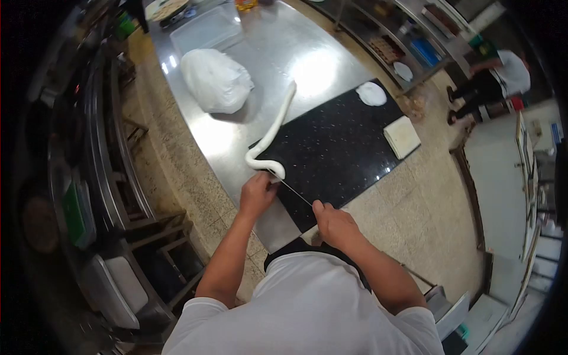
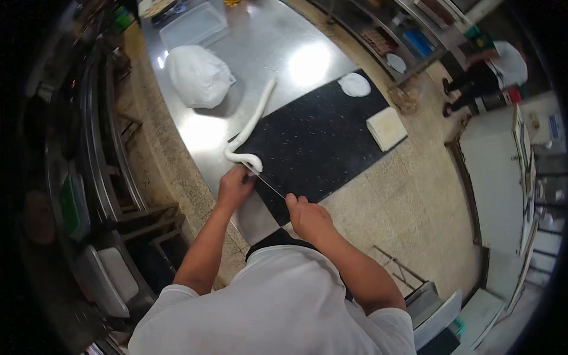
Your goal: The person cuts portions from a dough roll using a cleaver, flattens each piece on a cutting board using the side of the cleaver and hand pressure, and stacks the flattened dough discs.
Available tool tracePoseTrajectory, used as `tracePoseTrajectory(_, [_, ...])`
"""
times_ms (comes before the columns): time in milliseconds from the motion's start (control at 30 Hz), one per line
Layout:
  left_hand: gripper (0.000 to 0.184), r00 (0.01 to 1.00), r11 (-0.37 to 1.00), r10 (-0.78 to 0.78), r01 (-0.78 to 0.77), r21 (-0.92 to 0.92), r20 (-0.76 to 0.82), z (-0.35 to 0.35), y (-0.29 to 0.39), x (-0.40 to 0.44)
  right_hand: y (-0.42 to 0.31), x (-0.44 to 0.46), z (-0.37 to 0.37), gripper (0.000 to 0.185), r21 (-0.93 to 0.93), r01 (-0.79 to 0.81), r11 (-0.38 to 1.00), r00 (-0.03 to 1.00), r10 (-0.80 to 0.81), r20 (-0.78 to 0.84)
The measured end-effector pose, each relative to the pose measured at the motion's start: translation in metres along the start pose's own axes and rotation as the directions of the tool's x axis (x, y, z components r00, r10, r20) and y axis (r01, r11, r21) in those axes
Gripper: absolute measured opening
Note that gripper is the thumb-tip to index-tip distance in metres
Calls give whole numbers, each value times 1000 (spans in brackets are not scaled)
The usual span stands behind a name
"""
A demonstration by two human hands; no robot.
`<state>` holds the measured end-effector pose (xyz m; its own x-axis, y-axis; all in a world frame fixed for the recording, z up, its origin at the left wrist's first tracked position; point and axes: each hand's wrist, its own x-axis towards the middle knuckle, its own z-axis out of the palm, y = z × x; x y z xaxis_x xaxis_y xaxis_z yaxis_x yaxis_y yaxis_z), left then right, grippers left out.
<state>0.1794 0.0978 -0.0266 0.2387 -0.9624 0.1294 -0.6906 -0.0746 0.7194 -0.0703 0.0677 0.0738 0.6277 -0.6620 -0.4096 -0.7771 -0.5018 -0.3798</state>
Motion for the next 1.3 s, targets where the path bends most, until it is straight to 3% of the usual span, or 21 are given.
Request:
tracePoseTrajectory(67, [20, 997, 999, 43, -45, -25, -56, -4, 4, -1, 19, -7, -2, 14, 47, -10, 999, 1000, 12, -27])
tracePoseTrajectory(133, [17, 990, 996, 71, -77, -50, -123, -7, 14, 1, 47, -27, 5, 20, 168, -100, 981, 993, 87, 80])
tracePoseTrajectory(200, [20, 959, 926, -143, 42, 375, 246, -14, 27, -8, 84, -55, 24, 21, 243, -81, 967, 997, 83, 1])
tracePoseTrajectory(233, [20, 959, 923, -142, 38, 384, 247, -7, 38, -11, 101, -69, 30, 22, 309, -41, 950, 994, 69, -80])
tracePoseTrajectory(300, [31, 742, 867, -96, -265, 422, 663, 17, 67, -11, 127, -100, 38, 18, 409, -80, 909, 982, 143, -127])
tracePoseTrajectory(333, [31, 738, 862, -97, -273, 427, 668, 34, 72, -14, 138, -114, 43, 18, 498, -121, 859, 963, 223, -151])
tracePoseTrajectory(367, [40, 798, 795, 143, -444, 412, 585, 57, 70, -17, 150, -126, 48, 18, 507, -122, 853, 962, 228, -152])
tracePoseTrajectory(400, [49, 786, 690, 381, -592, 416, 487, 74, 73, -19, 160, -137, 53, 22, 663, -174, 728, 922, 357, -149])
tracePoseTrajectory(433, [49, 780, 686, 381, -599, 414, 496, 84, 86, -8, 170, -142, 53, 26, 793, -204, 574, 869, 479, -123])
tracePoseTrajectory(533, [62, 764, 767, 312, -554, 326, 564, 113, 116, 39, 203, -135, 34, 31, 898, -220, 381, 776, 626, -76])
tracePoseTrajectory(600, [66, 718, 721, 359, -619, 310, 597, 138, 127, 64, 248, -89, 14, 35, 879, -107, 464, 704, 660, -262])
tracePoseTrajectory(667, [67, 716, 725, 343, -613, 313, 609, 141, 128, 66, 268, -41, -4, 36, 917, 147, 372, 696, 619, -363])
tracePoseTrajectory(733, [69, 748, 705, 335, -603, 374, 574, 135, 129, 61, 286, 4, -5, 33, 990, 139, -29, 703, 707, -77])
tracePoseTrajectory(833, [68, 749, 719, 307, -587, 374, 587, 121, 120, 35, 287, 14, -6, 28, 985, 20, -173, 676, 728, 114])
tracePoseTrajectory(900, [70, 753, 732, 273, -567, 379, 599, 119, 116, 34, 271, 1, 3, 28, 987, 36, -157, 676, 731, 91])
tracePoseTrajectory(967, [73, 777, 844, 225, -457, 280, 588, 121, 111, 37, 247, -23, 21, 29, 985, -95, 144, 732, 681, -29])
tracePoseTrajectory(1033, [74, 800, 860, 255, -444, 250, 543, 114, 122, 43, 213, -47, 35, 30, 937, -278, 212, 771, 631, 86])
tracePoseTrajectory(1067, [76, 823, 876, 278, -428, 220, 496, 109, 129, 47, 190, -56, 45, 36, 912, -255, 322, 831, 555, 36])
tracePoseTrajectory(1167, [74, 562, 669, 517, -736, 105, 646, 112, 122, 52, 142, -58, 86, 49, 787, -179, 590, 976, 206, 68])
tracePoseTrajectory(1200, [71, 498, 661, 488, -747, 68, 717, 122, 105, 43, 131, -51, 92, 47, 749, -183, 637, 977, 200, 68])
tracePoseTrajectory(1300, [70, 477, 633, 553, -774, 28, 683, 125, 103, 55, 141, -27, 102, 46, 681, -145, 718, 983, 180, 19])
